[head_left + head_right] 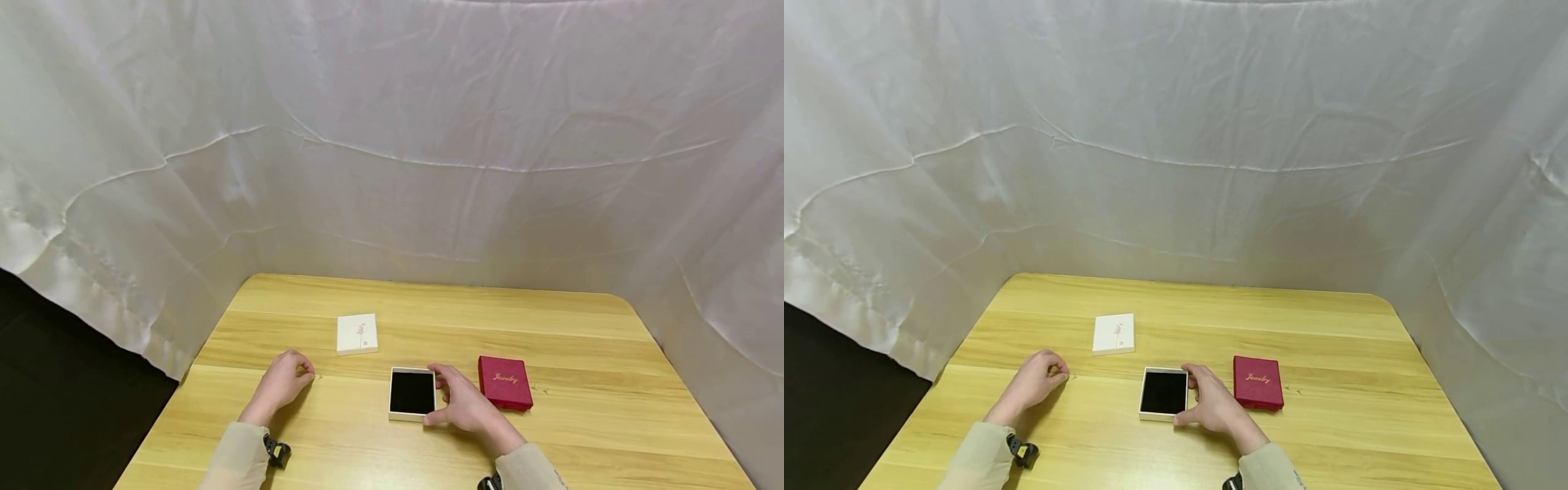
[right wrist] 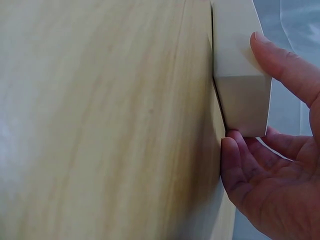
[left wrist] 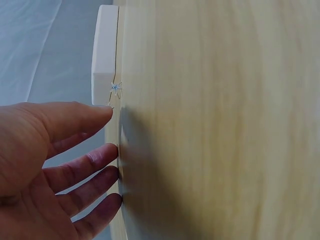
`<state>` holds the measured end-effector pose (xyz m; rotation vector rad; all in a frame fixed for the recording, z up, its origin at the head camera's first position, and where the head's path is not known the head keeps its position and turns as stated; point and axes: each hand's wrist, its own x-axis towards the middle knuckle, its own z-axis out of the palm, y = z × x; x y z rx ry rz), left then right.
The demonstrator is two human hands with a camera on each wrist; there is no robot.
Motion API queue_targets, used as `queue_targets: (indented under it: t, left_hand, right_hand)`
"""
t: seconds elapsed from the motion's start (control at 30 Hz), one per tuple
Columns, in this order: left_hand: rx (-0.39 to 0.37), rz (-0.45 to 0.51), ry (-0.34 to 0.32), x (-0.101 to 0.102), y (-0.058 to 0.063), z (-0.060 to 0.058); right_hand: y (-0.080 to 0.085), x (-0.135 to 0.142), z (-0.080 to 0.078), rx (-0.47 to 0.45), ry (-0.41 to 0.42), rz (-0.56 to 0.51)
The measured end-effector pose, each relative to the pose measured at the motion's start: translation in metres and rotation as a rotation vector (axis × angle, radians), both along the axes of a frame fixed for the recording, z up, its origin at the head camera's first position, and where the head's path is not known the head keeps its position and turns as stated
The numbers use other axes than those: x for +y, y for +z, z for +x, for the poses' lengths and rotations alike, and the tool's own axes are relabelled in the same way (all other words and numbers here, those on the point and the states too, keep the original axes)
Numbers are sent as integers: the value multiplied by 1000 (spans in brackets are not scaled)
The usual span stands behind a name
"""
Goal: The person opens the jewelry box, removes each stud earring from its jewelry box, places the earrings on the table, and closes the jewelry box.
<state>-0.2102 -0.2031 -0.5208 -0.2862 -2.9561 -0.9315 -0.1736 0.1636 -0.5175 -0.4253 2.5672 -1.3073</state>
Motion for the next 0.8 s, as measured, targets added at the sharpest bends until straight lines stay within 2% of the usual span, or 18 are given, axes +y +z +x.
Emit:
queue_targets:
  t: [0.6, 0.8]
  left_hand:
    - [4, -16, -7, -1, -2, -1]
    - [-21, 13, 1, -1, -1, -1]
  right_hand:
    - [0, 0, 0, 0, -3, -8]
    - [-2, 0, 0, 11, -2, -7]
